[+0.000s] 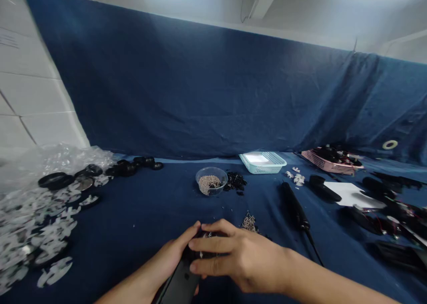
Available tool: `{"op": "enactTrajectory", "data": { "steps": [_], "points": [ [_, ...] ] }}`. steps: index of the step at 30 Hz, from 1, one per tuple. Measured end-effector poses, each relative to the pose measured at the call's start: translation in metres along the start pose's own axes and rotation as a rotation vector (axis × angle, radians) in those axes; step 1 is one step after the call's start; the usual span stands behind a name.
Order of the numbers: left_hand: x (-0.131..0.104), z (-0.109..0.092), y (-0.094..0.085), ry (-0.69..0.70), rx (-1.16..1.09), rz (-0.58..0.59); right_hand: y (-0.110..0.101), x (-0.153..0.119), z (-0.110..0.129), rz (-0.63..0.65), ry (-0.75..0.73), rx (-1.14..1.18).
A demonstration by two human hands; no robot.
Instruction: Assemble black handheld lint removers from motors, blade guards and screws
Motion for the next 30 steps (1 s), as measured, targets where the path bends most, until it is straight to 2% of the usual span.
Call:
{"op": "enactTrajectory", "data": {
  "steps": [2,4,6,7,9,11,13,17,20,23,27,30],
  "points": [
    [0.000,0.002,-0.003,-0.051,0.004,0.021,-0.001,0.001,0.000,0.035,-0.089,0.020],
    [-0.002,0.001,-0.004,-0.039,0.001,0.006,0.002,0.003,-0.003,-0.024,-0.046,0.050],
    [-0.006,-0.002,-0.003,0.028,-0.009,-0.029,0.010,0.005,-0.006,-0.164,0.127,0.116],
    [-0.007,-0.004,-0.002,0.106,-0.008,-0.066,0.015,0.005,-0.008,-0.252,0.253,0.175],
    [-0.010,-0.011,-0.003,0.323,0.036,-0.174,0.026,0.006,-0.011,-0.420,0.512,0.330],
    [-0.012,-0.015,-0.005,0.523,0.119,-0.281,0.035,0.007,-0.009,-0.531,0.688,0.464],
    [-0.011,-0.015,-0.007,0.610,0.182,-0.337,0.040,0.010,-0.005,-0.568,0.784,0.569],
    [-0.010,-0.013,-0.007,0.657,0.197,-0.360,0.038,0.011,-0.002,-0.572,0.887,0.725],
    [-0.014,-0.015,-0.005,0.658,0.185,-0.362,0.028,0.008,-0.002,-0.588,0.724,0.640],
    [-0.022,-0.020,0.001,0.609,0.151,-0.320,0.020,0.001,-0.003,-0.534,0.471,0.393],
    [-0.034,-0.018,0.010,0.318,0.011,-0.178,0.013,-0.011,0.000,-0.377,0.137,0.037],
    [-0.037,-0.014,0.011,0.166,0.016,-0.150,0.005,-0.018,0.006,-0.243,-0.022,-0.099]
  ]
}}
Point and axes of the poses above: each hand's wrist, its own x-axis towards the middle knuckle, its own y-axis out of the palm, z = x × y, the point moved 3 cm from there along x, towards the middle knuckle, and after that the axes turned 8 degrees about y, right-handed, at the moved point
